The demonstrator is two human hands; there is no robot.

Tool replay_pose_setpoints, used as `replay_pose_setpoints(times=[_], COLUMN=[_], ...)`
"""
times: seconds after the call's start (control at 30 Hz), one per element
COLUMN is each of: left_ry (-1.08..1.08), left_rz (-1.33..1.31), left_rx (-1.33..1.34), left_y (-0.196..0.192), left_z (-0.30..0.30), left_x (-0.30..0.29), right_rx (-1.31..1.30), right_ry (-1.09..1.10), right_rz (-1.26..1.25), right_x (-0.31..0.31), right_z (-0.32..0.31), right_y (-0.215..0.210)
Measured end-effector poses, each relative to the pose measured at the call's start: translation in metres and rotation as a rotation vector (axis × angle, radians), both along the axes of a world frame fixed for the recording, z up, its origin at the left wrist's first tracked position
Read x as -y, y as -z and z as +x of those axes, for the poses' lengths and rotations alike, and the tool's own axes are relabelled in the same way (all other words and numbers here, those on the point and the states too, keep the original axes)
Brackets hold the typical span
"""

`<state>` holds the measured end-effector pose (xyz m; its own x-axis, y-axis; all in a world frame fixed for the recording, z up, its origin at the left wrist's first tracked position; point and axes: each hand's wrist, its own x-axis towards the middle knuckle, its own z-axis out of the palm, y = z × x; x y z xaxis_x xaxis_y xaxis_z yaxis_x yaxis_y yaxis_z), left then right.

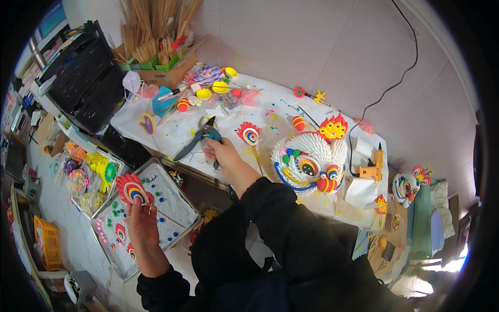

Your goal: The person assembles a lion dance mask by attaching decorative pieces to a base. They use pliers to trim sticks and place colorful paper cutouts onto the mask, arranging them symmetrically.

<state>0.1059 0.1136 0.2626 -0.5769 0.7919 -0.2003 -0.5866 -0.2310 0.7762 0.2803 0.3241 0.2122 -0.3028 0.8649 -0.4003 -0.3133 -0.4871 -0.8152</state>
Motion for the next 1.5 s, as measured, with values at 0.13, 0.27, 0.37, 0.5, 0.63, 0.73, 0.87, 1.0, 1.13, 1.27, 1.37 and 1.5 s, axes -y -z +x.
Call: replay_pose_setpoints(times=[0.13,0.27,0.37,0.5,0.63,0.73,0.87,1.0,1.13,1.27,1.37,1.5], left_ry=[0.191,0.415,0.505,0.295,0.07,-0.049,-0.214,-0.054,0.178,0.104,0.153,0.36], left_rz=[0.083,0.046,0.033,0.329,0.355,0.228,-0.04,-0.268,-0.456,-0.43,-0.184,0.119], left_rx=[0.107,0.213,0.242,0.1,-0.172,-0.164,-0.106,-0.212,-0.262,-0.204,-0.21,-0.086], left_y=[0.004,0.001,0.001,-0.021,-0.053,-0.051,-0.007,0.067,0.122,0.128,0.099,0.034], left_z=[0.034,0.091,0.111,0.059,0.0,-0.018,-0.031,-0.018,0.018,0.041,0.055,0.1], left_x=[-0.014,-0.031,-0.047,-0.026,0.042,0.08,0.096,0.097,0.078,0.044,0.024,0.027], right_rx=[0.218,0.049,0.218,0.375,0.34,0.29,0.246,0.29,0.334,0.377,0.346,0.211], right_ry=[0.047,-0.241,-0.146,0.252,0.328,0.253,0.176,0.04,-0.058,-0.049,-0.03,-0.211], right_rz=[0.345,0.391,0.365,0.26,0.201,0.154,0.117,0.152,0.063,-0.03,0.039,0.286], right_x=[0.054,0.154,0.204,0.239,0.262,0.268,0.266,0.27,0.276,0.27,0.261,0.256], right_z=[0.033,0.127,0.216,0.301,0.328,0.322,0.3,0.278,0.267,0.27,0.265,0.245], right_y=[-0.005,-0.013,-0.021,-0.031,-0.028,-0.019,-0.009,0.009,0.028,0.026,0.011,-0.029])
